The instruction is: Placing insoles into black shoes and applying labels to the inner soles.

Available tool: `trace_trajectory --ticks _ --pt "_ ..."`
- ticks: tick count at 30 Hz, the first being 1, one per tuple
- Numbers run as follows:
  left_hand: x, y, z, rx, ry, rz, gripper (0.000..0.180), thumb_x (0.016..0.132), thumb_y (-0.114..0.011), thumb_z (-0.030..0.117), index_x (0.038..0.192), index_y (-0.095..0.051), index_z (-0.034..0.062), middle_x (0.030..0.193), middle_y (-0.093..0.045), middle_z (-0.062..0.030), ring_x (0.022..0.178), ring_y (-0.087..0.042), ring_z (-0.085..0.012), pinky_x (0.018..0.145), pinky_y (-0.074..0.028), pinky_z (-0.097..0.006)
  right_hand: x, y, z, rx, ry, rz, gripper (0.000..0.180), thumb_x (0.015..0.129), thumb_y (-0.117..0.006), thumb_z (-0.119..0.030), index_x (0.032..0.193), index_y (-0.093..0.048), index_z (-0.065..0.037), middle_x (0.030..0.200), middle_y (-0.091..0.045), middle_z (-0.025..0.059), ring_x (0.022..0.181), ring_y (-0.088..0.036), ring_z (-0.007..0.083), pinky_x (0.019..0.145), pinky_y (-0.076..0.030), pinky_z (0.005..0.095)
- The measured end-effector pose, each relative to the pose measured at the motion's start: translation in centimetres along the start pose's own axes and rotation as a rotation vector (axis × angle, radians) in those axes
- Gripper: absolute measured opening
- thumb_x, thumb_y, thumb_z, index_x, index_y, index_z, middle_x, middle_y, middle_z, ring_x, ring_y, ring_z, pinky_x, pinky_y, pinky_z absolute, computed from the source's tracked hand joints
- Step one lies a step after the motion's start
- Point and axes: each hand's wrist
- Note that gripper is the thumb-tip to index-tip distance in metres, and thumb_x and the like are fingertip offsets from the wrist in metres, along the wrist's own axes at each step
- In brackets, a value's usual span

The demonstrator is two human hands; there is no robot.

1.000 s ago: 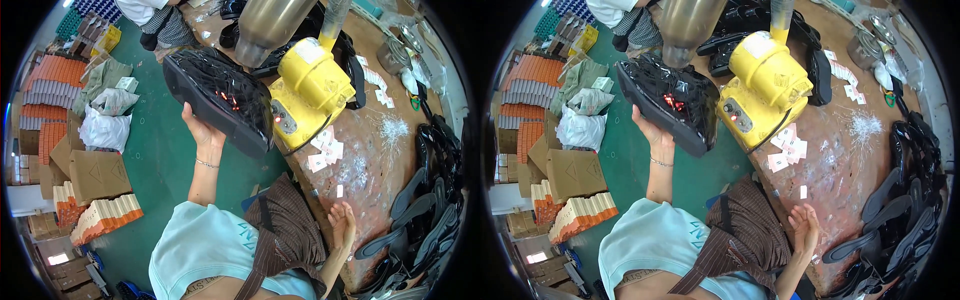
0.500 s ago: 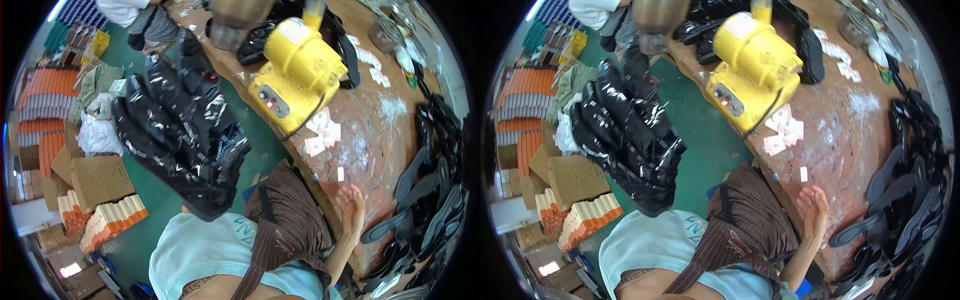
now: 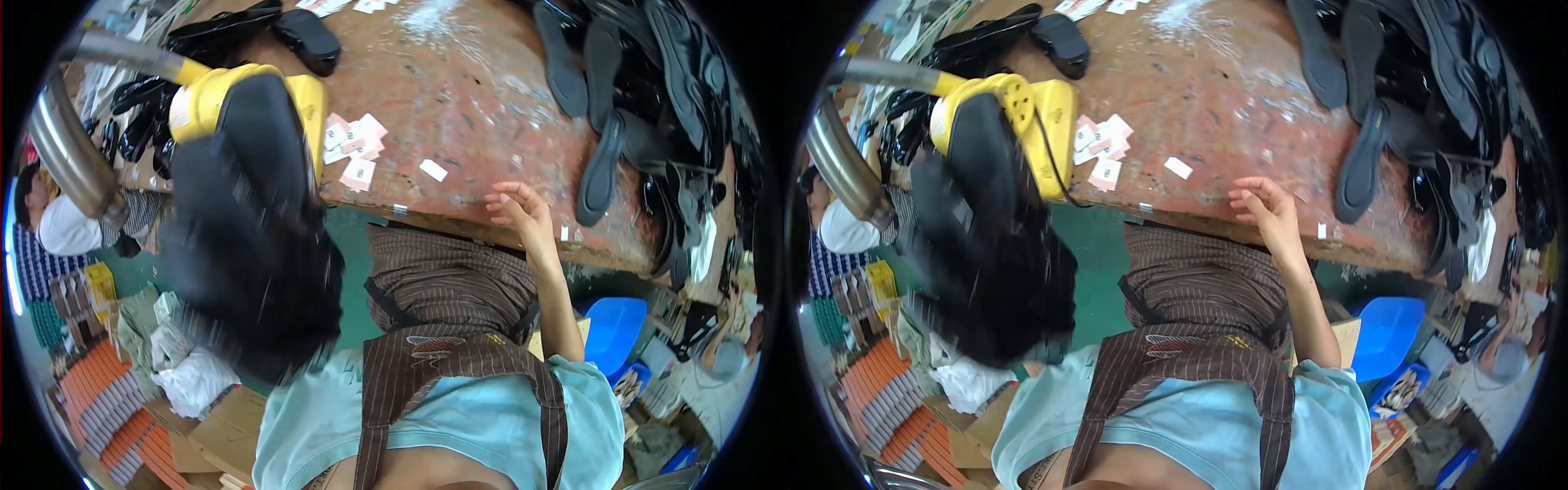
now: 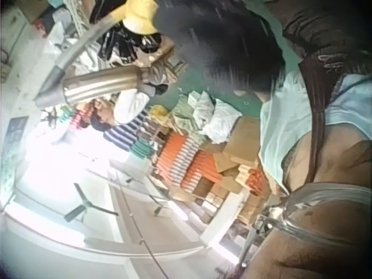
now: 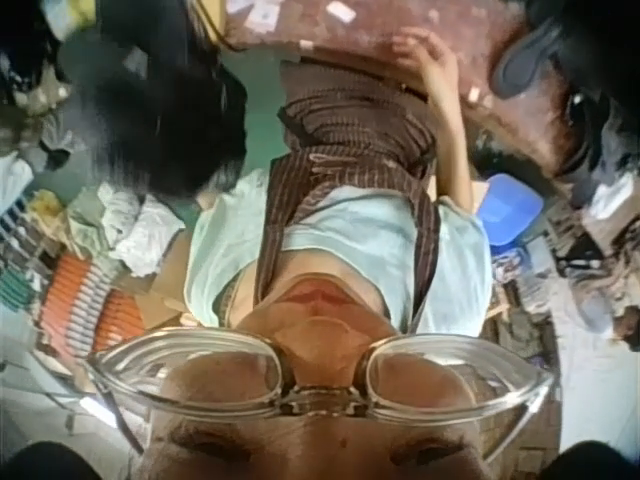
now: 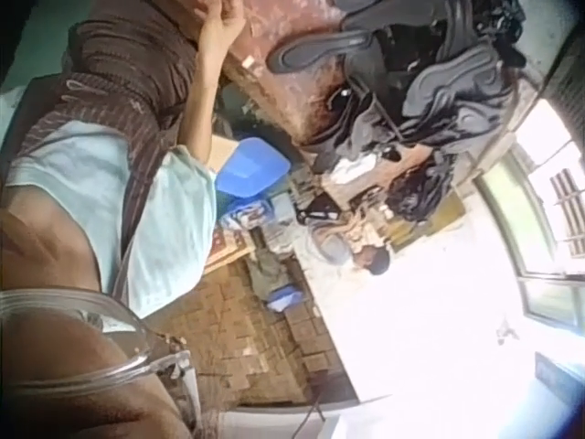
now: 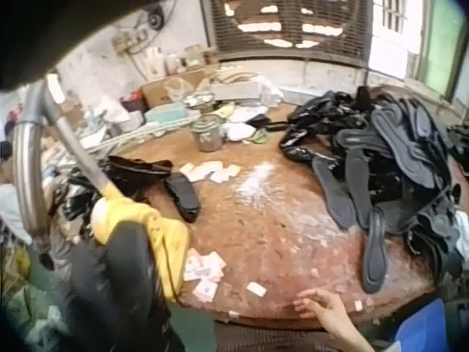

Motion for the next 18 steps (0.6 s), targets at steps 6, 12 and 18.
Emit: trace_trajectory --ticks 6,12,18 --pt "-3.4 -8.3 4.3 0.898 -0.415 -0.261 0.109 0.058 -0.093 0.029 0.149 -0.039 0.0042 0.129 -0.053 -0.0218 0.116 -0.056 -0.0363 0.101 -0.044 -0.042 -3.6 3.9 1.0 -0.493 0.349 0.47 0.017 0.092 -0.06 -0.004 0.106 -0.068 0.0 0.089 -0.071 0.0124 0.074 -0.068 0.0165 0.066 -0.054 0.0305" --pt "4.1 -14.3 -5.3 1.555 -0.78 -0.127 0.101 0.06 -0.087 0.046 0.149 -0.04 0.0371 0.125 -0.052 -0.0235 0.102 -0.058 -0.0396 0.086 -0.051 -0.047 -5.2 9.9 -0.1 -0.563 0.413 0.81 0.015 0.088 -0.062 -0.004 0.102 -0.067 -0.002 0.088 -0.067 0.0134 0.072 -0.067 0.0256 0.068 -0.054 0.0343" --pt "4.9 -14.9 -13.0 1.851 -0.539 -0.392 0.114 0.061 -0.088 0.041 0.156 -0.026 0.0306 0.143 -0.039 -0.0249 0.105 -0.054 -0.0377 0.09 -0.045 -0.047 1.2 13.0 -2.7 -0.933 0.564 1.111 0.042 0.086 -0.069 -0.021 0.123 -0.059 -0.003 0.112 -0.06 0.015 0.101 -0.058 0.0347 0.089 -0.048 0.042"
Point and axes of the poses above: each hand's wrist, its own x-axis towards the middle knuckle, its own y-axis out of the back of the hand, z = x × y
